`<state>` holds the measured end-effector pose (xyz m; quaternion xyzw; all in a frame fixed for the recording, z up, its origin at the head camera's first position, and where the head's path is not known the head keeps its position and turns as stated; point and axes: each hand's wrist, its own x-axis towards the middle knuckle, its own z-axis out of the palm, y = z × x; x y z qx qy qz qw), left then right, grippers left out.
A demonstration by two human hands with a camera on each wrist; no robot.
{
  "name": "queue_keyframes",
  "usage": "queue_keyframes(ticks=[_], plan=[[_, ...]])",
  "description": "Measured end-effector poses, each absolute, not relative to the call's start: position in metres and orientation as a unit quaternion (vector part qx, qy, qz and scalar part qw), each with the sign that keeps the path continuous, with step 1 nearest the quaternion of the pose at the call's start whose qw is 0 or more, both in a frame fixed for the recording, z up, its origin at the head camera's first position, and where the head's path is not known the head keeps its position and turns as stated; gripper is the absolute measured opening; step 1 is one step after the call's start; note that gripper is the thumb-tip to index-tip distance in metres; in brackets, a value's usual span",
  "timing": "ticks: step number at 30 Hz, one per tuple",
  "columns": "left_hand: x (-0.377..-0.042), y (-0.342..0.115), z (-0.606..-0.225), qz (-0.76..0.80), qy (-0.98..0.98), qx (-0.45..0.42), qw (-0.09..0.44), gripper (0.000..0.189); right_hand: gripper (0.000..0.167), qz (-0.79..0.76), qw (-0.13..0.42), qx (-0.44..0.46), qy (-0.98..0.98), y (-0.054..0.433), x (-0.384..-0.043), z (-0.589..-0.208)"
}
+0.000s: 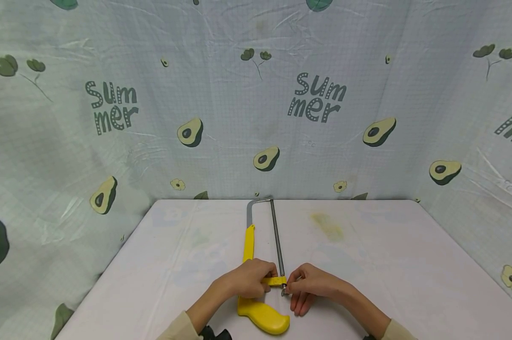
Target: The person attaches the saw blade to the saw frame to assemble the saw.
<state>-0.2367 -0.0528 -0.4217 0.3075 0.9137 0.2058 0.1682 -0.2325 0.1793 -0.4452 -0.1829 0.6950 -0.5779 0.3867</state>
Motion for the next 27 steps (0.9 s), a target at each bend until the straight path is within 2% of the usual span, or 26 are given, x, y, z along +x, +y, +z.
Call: queue_keyframes(ticks=[27], plan=[[-0.2387, -0.0537, -0.4239, 0.201, 0.915, 0.309, 0.165, 0.019, 0.02, -0.581, 0.383, -0.182, 0.695, 0.1788, -0.2321, -0.446]])
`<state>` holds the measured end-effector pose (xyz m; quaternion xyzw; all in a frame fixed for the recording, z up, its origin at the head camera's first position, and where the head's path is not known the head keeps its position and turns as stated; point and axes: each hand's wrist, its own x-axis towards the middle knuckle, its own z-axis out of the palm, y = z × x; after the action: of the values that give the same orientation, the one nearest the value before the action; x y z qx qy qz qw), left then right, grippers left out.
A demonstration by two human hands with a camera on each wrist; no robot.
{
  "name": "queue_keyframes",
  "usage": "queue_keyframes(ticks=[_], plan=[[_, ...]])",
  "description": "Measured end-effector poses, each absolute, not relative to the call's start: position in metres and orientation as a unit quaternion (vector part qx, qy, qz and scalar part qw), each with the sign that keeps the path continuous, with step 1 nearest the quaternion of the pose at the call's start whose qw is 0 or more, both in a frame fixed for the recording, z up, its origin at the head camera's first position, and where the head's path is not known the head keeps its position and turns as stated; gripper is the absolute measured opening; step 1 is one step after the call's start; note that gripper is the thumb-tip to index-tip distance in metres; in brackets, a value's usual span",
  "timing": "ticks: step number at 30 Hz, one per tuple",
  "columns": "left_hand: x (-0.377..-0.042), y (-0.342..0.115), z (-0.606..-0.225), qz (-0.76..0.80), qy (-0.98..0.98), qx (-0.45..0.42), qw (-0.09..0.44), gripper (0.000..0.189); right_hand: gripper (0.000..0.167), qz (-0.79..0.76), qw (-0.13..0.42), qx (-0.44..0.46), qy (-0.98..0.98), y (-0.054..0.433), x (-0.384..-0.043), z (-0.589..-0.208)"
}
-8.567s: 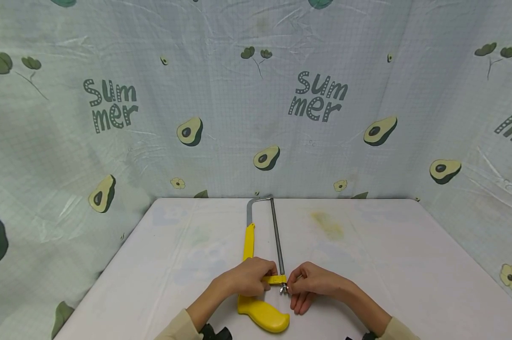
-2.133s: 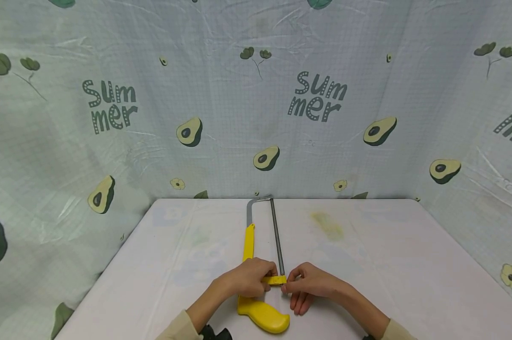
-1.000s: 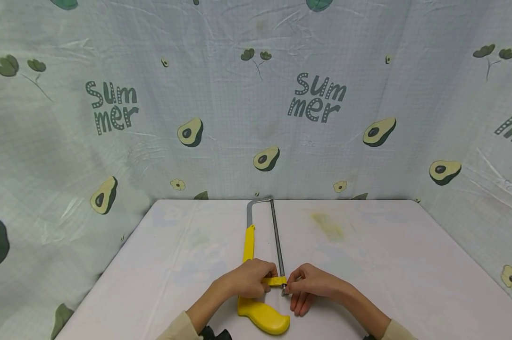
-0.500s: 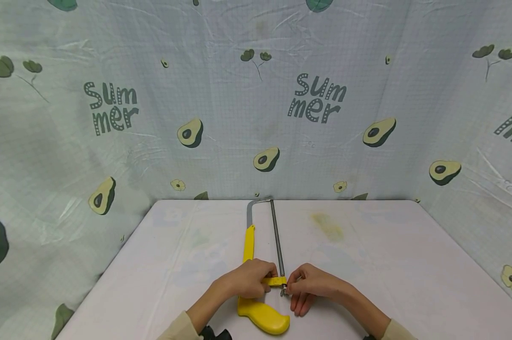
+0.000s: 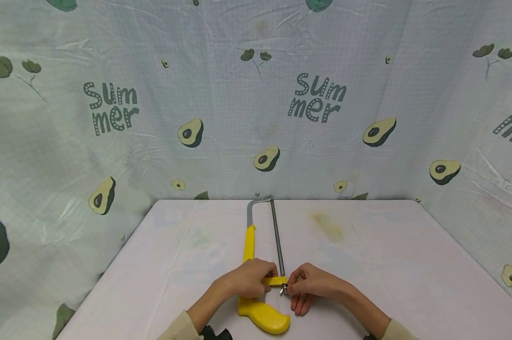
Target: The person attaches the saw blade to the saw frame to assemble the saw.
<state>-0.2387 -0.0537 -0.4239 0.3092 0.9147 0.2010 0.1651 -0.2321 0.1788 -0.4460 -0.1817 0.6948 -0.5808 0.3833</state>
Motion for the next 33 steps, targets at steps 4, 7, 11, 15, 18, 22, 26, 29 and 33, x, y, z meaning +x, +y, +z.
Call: queue_keyframes(ticks=[4, 7, 11, 15, 18, 22, 26, 29, 33], plan=[[-0.2384, -0.0533, -0.4235, 0.2, 0.915, 0.309, 0.166, 0.019, 0.02, -0.584, 0.382, -0.183, 0.693, 0.1793, -0.2317, -0.4477], [-0.2377, -0.0536, -0.4237, 0.199, 0.915, 0.31, 0.166, 0.019, 0.019, -0.586, 0.384, -0.187, 0.689, 0.1796, -0.232, -0.449], [-0.2367, -0.0536, -0.4231, 0.2, 0.914, 0.313, 0.165, 0.019, 0.019, -0.587, 0.388, -0.188, 0.685, 0.1802, -0.2321, -0.449], [-0.2363, -0.0533, -0.4218, 0.201, 0.913, 0.315, 0.164, 0.019, 0.02, -0.588, 0.386, -0.186, 0.686, 0.1803, -0.2314, -0.4482], [-0.236, -0.0531, -0.4212, 0.201, 0.913, 0.315, 0.163, 0.018, 0.02, -0.587, 0.386, -0.183, 0.687, 0.1805, -0.2319, -0.4488], [-0.2363, -0.053, -0.4207, 0.201, 0.913, 0.317, 0.162, 0.018, 0.018, -0.586, 0.387, -0.181, 0.689, 0.181, -0.2333, -0.4497], [-0.2364, -0.0529, -0.4208, 0.202, 0.913, 0.315, 0.164, 0.019, 0.017, -0.584, 0.386, -0.179, 0.691, 0.1802, -0.233, -0.4493], [-0.2366, -0.0527, -0.421, 0.202, 0.913, 0.313, 0.164, 0.019, 0.018, -0.584, 0.384, -0.177, 0.693, 0.1793, -0.2319, -0.4486], [-0.2366, -0.0525, -0.4208, 0.203, 0.913, 0.312, 0.164, 0.019, 0.018, -0.584, 0.379, -0.175, 0.696, 0.1791, -0.2311, -0.4482]])
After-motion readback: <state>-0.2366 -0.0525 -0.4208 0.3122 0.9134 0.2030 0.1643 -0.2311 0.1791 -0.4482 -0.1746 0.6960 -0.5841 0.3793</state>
